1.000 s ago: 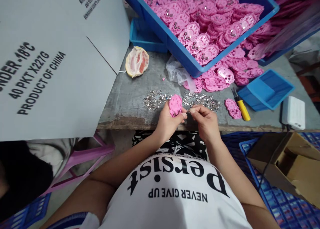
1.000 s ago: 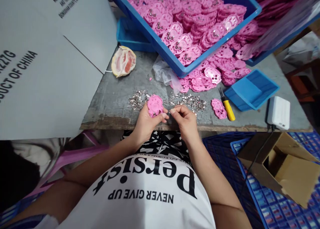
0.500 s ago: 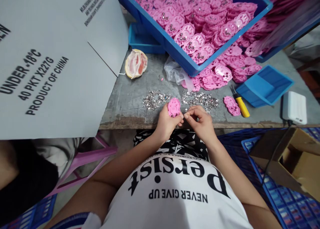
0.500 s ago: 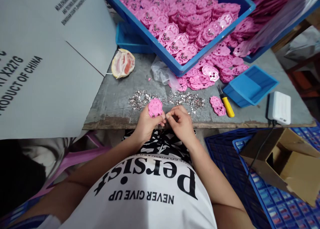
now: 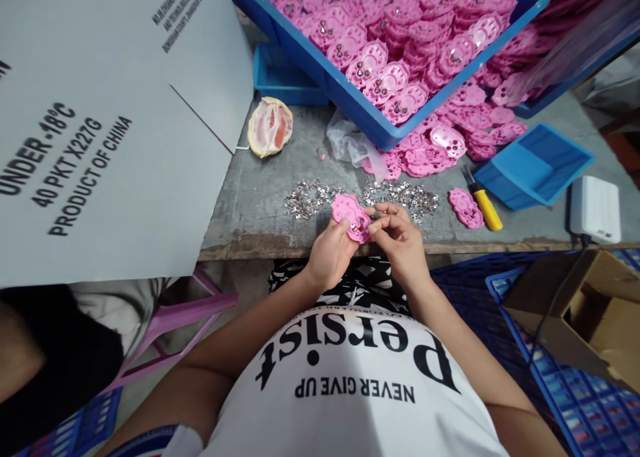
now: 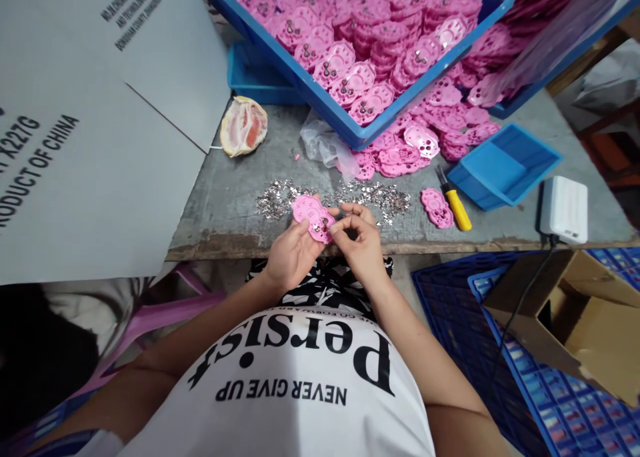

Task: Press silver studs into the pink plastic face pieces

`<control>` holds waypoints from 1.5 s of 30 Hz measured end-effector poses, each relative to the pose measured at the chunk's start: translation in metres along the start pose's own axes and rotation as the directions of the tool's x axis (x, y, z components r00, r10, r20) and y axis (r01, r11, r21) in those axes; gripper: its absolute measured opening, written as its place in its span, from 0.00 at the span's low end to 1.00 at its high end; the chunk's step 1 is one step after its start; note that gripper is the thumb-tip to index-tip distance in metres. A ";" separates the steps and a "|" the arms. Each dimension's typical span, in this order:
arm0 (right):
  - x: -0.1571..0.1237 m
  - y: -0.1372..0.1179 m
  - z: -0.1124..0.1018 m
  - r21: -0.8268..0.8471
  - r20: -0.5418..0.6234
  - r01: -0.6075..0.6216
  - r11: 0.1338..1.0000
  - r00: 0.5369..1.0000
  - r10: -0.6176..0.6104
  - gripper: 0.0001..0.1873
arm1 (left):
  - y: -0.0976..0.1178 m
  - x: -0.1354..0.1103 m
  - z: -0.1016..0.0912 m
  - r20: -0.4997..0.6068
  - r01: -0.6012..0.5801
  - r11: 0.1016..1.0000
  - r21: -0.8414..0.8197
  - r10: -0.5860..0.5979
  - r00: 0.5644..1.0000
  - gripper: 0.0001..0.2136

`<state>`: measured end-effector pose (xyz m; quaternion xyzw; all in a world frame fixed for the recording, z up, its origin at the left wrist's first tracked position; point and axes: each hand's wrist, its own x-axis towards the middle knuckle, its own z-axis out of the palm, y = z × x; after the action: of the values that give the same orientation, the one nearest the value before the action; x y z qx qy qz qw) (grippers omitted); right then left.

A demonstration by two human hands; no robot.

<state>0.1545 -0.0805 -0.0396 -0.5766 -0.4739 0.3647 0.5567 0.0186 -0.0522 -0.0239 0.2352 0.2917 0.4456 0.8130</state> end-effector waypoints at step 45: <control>-0.012 -0.008 0.032 0.078 -0.213 0.057 0.995 0.976 -0.040 0.10 | -0.010 -0.007 0.021 0.024 -0.209 0.978 0.019 0.209 0.978 0.28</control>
<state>0.1198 -0.0833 -0.0368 -0.5766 -0.4105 0.3072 0.6361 0.0357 -0.0655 -0.0139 0.2779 0.2613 0.5230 0.7622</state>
